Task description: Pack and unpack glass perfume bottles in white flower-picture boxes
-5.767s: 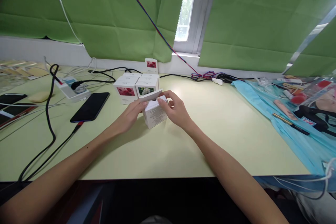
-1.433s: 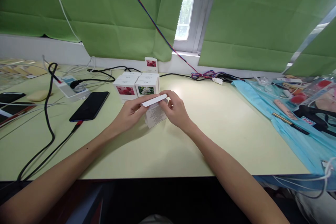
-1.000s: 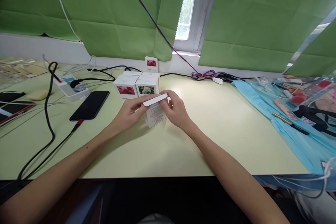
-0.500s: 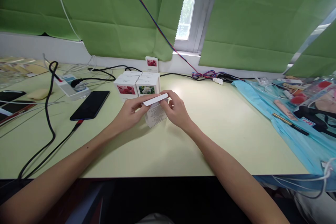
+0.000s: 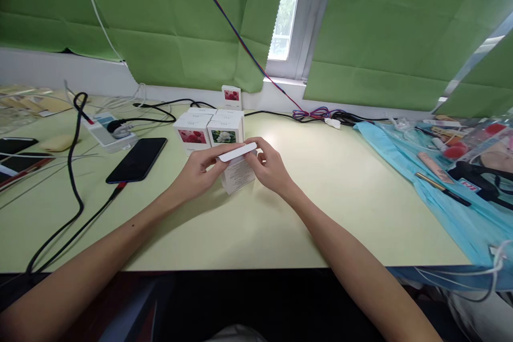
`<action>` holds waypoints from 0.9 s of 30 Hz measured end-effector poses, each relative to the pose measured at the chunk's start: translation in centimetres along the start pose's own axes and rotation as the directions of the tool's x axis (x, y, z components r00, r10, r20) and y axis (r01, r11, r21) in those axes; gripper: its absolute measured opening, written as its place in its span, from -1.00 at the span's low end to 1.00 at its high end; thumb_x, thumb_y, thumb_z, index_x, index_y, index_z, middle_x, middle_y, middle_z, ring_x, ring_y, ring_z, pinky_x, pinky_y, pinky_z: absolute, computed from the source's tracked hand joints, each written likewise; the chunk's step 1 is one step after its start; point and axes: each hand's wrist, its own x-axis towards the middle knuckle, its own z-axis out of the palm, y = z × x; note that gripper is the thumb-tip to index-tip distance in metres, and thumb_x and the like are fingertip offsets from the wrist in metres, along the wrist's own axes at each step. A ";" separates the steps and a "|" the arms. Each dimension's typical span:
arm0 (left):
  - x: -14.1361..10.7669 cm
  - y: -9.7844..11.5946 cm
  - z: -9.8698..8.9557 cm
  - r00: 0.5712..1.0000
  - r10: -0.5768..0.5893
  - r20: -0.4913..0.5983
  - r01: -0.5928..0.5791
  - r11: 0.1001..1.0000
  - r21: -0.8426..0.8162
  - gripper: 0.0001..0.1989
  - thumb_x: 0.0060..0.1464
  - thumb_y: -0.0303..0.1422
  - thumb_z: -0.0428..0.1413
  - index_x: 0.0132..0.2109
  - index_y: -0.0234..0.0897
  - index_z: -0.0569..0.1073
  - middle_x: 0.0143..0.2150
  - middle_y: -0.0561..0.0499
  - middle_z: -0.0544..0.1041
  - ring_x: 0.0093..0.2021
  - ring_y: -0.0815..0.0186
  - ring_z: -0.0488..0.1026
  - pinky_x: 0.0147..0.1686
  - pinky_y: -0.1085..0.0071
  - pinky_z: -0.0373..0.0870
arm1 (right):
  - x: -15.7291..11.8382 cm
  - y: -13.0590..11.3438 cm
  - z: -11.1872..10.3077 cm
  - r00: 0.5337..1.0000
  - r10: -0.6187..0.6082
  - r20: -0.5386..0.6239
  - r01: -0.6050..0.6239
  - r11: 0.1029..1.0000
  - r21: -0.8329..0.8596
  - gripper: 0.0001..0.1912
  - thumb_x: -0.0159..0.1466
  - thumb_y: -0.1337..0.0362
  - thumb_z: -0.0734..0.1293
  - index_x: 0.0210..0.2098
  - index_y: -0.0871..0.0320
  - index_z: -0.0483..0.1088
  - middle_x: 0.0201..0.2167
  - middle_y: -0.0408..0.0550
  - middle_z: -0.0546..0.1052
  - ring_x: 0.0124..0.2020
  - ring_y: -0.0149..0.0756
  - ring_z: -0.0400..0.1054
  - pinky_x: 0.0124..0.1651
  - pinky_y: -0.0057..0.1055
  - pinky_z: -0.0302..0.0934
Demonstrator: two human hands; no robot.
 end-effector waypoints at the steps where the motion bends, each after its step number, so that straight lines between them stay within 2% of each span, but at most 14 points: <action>1: 0.0 0.0 0.0 1.000 0.005 0.000 -0.005 1.000 0.004 -0.63 0.27 -0.33 0.05 0.14 -0.12 0.59 0.19 0.00 0.58 0.02 0.19 0.57 -0.25 0.44 0.43 | 0.0 0.0 0.0 1.000 0.001 0.004 -0.001 1.000 0.005 -0.73 0.38 0.06 0.25 -0.08 0.10 0.35 -0.17 -0.08 0.44 -0.38 -0.41 0.26 -0.48 -0.47 0.18; 9: -0.1 0.0 0.0 1.000 0.023 -0.002 -0.023 0.998 0.057 -0.63 0.28 -0.33 0.03 0.14 -0.11 0.59 0.18 0.01 0.59 -0.06 0.22 0.59 -0.32 0.45 0.41 | -0.1 0.2 -0.3 0.999 -0.004 0.035 0.003 1.000 0.019 -0.74 0.39 0.06 0.28 -0.04 0.08 0.35 -0.18 -0.11 0.43 -0.41 -0.44 0.25 -0.47 -0.46 0.19; 20: 0.0 0.0 0.1 0.998 0.063 -0.005 -0.062 0.997 0.050 -0.64 0.30 -0.30 0.03 0.15 -0.11 0.59 0.17 0.00 0.60 -0.02 0.21 0.59 -0.27 0.44 0.46 | -0.3 0.6 0.1 0.998 -0.037 0.043 0.037 0.999 0.003 -0.68 0.43 -0.01 0.24 -0.02 0.09 0.33 -0.24 -0.11 0.40 -0.44 -0.44 0.20 -0.48 -0.44 0.16; 27: -0.1 -0.2 0.0 0.998 0.060 -0.007 -0.060 0.998 0.038 -0.64 0.31 -0.30 0.03 0.15 -0.10 0.59 0.17 0.00 0.60 0.03 0.20 0.58 -0.27 0.45 0.47 | -0.3 0.7 -0.1 0.998 -0.027 0.065 0.026 1.000 0.010 -0.66 0.42 -0.03 0.26 0.01 0.07 0.32 -0.18 -0.09 0.41 -0.41 -0.42 0.23 -0.46 -0.44 0.18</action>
